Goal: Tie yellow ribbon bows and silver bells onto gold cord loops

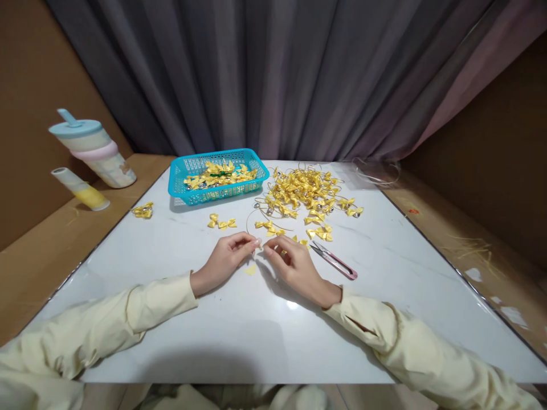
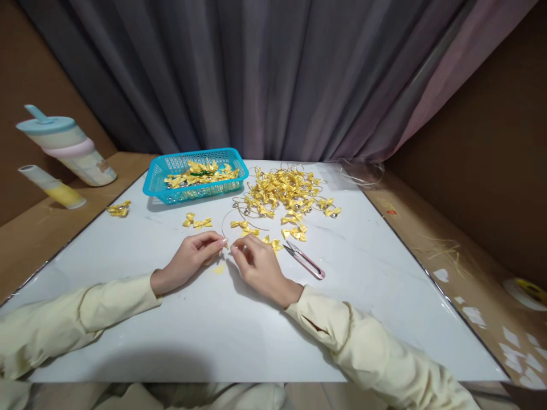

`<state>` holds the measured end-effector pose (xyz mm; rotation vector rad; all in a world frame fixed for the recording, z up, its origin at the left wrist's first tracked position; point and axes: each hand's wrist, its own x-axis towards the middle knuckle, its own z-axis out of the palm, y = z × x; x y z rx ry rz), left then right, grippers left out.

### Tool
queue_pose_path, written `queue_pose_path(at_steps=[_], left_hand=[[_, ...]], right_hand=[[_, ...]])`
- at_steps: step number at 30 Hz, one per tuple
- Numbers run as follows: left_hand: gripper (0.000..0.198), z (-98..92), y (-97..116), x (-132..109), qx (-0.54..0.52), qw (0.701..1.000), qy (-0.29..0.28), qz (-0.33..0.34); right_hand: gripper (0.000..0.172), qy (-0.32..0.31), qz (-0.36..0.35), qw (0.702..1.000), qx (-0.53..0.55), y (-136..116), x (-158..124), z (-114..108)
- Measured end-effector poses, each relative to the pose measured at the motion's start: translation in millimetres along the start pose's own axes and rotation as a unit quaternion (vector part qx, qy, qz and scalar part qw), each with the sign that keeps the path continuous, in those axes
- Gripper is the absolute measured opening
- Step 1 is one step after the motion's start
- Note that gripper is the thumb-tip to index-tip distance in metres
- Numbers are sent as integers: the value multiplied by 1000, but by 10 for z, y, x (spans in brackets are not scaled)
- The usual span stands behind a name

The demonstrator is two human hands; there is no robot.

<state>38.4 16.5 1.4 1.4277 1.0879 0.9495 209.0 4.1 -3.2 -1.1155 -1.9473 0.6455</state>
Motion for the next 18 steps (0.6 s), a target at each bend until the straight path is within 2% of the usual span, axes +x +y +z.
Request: queue_pose_path(at_steps=[7, 18], left_hand=[[21, 16, -35, -8, 60, 997, 20, 38], [18, 25, -57, -30, 175, 976, 28, 128]], right_hand=[[18, -17, 6, 999, 45, -32, 11, 40], [20, -10, -25, 1000, 4, 37, -8, 114]])
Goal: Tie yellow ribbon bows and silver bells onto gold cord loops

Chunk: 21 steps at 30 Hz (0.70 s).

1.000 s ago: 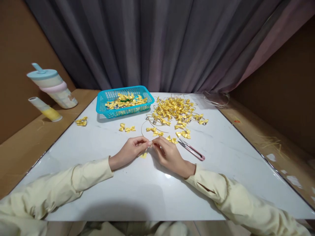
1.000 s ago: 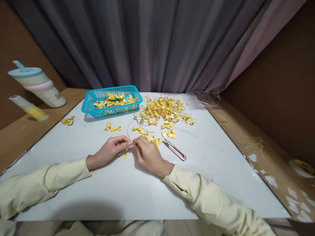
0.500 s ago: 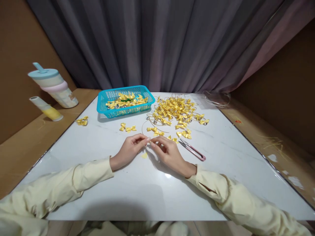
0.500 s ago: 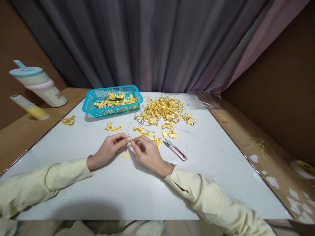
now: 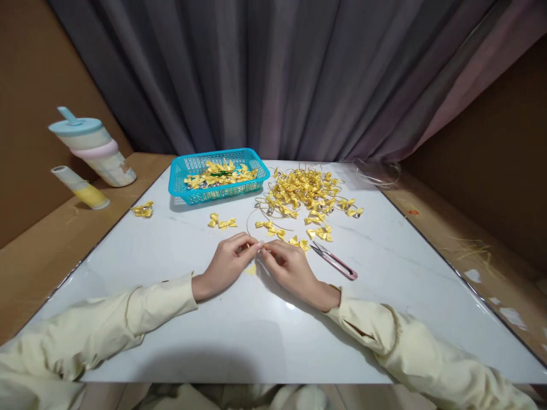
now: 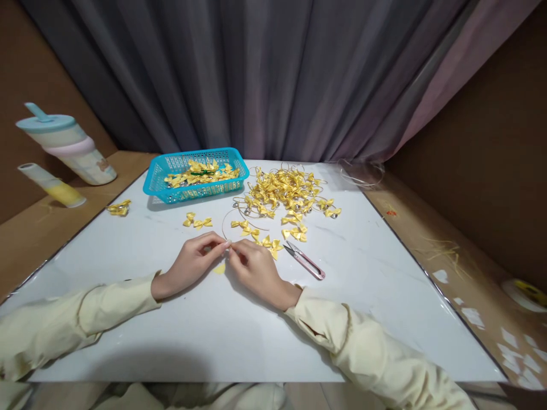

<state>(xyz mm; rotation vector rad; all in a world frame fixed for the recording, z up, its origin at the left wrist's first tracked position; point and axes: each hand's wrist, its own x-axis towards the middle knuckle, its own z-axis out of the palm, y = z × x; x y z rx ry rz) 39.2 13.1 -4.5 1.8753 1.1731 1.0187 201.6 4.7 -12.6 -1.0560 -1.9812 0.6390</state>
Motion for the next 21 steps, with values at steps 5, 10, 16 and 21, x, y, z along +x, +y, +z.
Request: queue_pose_path(at_steps=[5, 10, 16, 21], left_hand=[[17, -4, 1, -14, 38, 999, 5, 23], [18, 2, 24, -16, 51, 998, 3, 27], [20, -9, 44, 20, -53, 997, -18, -50], [23, -32, 19, 54, -221, 962, -70, -145]], right_hand=[[19, 7, -4, 1000, -23, 7, -1, 11], [19, 19, 6, 999, -39, -12, 7, 11], [17, 37, 5, 999, -34, -10, -4, 14], [16, 58, -22, 997, -44, 1, -24, 24]])
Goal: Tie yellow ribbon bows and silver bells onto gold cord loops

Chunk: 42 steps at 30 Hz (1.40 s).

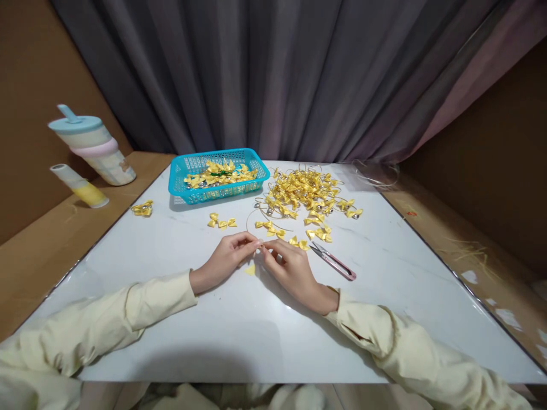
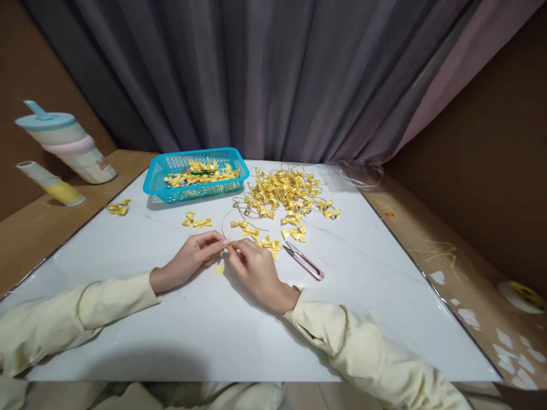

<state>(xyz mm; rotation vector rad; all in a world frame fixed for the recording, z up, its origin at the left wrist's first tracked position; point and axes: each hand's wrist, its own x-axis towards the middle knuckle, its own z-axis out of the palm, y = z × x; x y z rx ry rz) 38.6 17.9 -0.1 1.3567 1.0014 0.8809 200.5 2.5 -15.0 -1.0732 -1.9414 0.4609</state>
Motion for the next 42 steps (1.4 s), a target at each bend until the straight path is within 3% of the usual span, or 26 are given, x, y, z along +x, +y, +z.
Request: queue_pose_path(at_steps=[6, 14, 42], left_hand=[[26, -24, -13, 19, -115, 991, -37, -61], [29, -14, 7, 20, -124, 989, -37, -68], [30, 14, -20, 16, -66, 997, -6, -34]], right_hand=[[19, 33, -75, 994, -73, -10, -27, -16], [21, 20, -124, 982, -143, -57, -27, -60], [23, 6, -109, 989, -100, -26, -27, -48]])
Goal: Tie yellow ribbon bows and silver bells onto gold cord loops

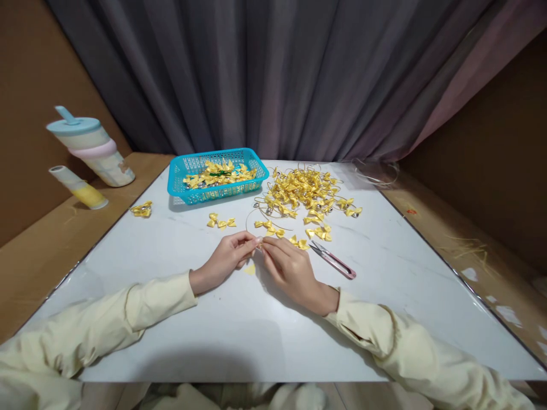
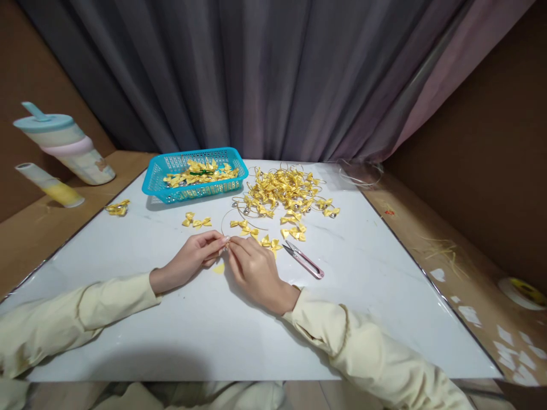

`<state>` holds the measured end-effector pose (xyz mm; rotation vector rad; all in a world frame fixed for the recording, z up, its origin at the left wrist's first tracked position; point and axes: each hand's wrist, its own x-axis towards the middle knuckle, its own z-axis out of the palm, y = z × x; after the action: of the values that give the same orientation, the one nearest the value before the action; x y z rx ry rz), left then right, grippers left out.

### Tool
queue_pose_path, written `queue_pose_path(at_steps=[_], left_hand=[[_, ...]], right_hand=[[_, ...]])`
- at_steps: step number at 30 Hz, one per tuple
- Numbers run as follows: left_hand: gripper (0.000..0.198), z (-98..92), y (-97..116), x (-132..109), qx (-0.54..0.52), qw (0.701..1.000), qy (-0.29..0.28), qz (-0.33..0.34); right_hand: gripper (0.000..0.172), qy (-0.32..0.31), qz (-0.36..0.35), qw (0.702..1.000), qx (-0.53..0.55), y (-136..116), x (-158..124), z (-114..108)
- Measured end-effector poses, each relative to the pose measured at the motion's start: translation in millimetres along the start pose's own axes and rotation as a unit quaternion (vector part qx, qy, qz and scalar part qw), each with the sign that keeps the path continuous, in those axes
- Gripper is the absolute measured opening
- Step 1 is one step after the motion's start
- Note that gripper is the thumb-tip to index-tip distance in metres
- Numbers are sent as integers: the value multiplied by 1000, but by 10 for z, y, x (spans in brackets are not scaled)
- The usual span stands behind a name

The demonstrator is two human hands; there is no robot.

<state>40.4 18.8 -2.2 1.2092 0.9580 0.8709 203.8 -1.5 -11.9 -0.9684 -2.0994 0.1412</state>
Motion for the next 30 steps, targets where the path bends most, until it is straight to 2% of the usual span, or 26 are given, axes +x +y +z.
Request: queue_pose_path(at_steps=[7, 15, 24, 27, 30], left_hand=[[29, 16, -2, 4, 6, 1000, 9, 10], [32, 11, -31, 6, 76, 995, 46, 43], [30, 2, -29, -5, 137, 989, 23, 57], [30, -8, 3, -11, 180, 981, 21, 74], [27, -44, 36, -7, 257, 958, 35, 121]], right_hand=[[25, -15, -2, 1000, -24, 23, -20, 14], [23, -11, -18, 999, -24, 33, -14, 21], [22, -11, -10, 1000, 2, 18, 15, -5], [22, -14, -6, 1000, 10, 17, 13, -11], [22, -24, -1, 1000, 12, 24, 6, -12]])
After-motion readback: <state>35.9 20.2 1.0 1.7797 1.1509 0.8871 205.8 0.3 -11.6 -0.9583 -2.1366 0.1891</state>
